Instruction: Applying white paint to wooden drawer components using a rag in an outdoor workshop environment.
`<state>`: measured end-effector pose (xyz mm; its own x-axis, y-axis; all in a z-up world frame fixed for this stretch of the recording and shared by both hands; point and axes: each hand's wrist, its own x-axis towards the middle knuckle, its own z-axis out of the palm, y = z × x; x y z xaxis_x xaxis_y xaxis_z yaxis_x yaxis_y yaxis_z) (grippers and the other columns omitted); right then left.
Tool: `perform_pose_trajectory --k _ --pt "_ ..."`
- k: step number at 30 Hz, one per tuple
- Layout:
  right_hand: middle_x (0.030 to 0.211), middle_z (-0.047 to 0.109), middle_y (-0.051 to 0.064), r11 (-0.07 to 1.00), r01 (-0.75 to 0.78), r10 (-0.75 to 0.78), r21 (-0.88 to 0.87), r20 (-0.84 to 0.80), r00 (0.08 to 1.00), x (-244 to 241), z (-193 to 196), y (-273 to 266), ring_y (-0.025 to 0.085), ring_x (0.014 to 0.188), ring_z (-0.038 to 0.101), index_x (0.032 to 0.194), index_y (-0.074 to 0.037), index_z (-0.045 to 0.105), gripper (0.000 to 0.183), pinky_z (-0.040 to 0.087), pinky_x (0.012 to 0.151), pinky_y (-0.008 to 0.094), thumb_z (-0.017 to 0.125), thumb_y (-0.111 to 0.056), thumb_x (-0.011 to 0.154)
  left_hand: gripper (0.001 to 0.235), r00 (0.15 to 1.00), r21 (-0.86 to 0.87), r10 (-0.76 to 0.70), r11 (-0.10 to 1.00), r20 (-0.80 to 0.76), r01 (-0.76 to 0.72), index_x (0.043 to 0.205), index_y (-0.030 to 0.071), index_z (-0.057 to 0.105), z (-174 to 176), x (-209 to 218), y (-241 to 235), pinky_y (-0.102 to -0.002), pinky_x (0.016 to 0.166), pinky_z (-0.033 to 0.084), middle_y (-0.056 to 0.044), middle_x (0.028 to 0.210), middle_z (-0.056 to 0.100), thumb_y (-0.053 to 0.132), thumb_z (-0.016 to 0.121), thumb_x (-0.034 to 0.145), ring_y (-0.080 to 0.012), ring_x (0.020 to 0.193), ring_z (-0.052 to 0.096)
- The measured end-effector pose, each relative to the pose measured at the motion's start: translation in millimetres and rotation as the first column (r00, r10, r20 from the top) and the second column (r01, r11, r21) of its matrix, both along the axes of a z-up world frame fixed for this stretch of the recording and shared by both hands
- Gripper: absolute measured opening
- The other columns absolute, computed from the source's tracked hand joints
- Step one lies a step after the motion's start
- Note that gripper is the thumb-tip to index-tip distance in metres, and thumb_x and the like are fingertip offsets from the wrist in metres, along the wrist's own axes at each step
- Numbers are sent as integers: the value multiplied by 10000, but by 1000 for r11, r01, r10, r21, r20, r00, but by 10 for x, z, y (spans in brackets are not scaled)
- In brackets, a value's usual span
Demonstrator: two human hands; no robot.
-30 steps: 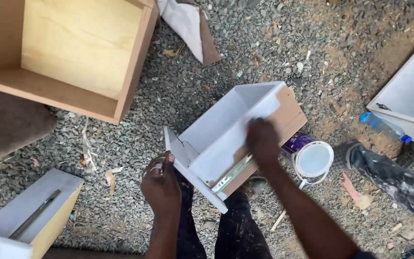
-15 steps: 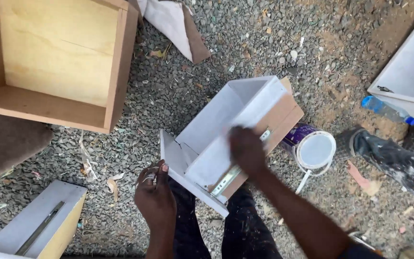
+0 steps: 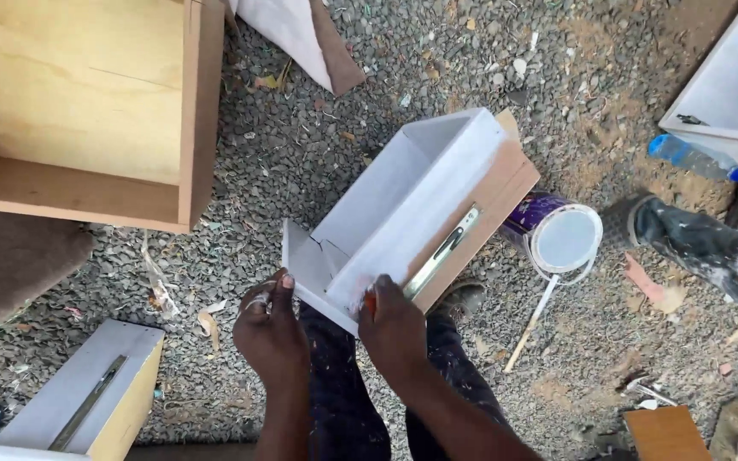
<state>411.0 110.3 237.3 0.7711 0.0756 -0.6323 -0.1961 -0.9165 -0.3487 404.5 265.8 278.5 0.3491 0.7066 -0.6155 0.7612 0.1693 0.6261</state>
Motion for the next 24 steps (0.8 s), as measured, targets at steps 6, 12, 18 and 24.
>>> perform_pose_trajectory --k 6,12,18,24 --pt "816 682 118 968 19 94 -250 434 896 1673 -1144 -1362 275 604 654 1117 -53 601 211 563 539 422 594 -244 1028 214 998 54 -61 997 -11 62 986 -37 758 -53 4 -56 -318 762 565 -131 1029 784 160 677 965 -211 813 721" --pt "826 691 117 986 116 -67 -119 353 933 2584 -910 -1511 263 635 626 985 -45 623 172 535 580 425 737 -71 859 175 1000 13 -16 1000 1 16 983 -2 729 -126 3 -50 -334 825 576 -137 1004 774 167 694 954 -223 869 733" --pt "990 704 82 958 -250 269 142 -137 953 315 -119 -287 292 855 690 1155 -161 645 252 573 716 456 619 -282 936 249 992 63 -48 996 -116 56 1022 37 794 -137 -6 -31 -382 882 532 -129 990 777 256 734 919 -278 925 725" --pt "1040 654 130 571 -809 785 137 197 587 473 -257 -411 327 900 625 1122 -95 681 276 491 774 501 614 -130 857 264 995 52 -96 994 -20 97 999 -37 774 -114 19 -36 -352 730 524 -150 908 787 208 697 942 -244 756 699"
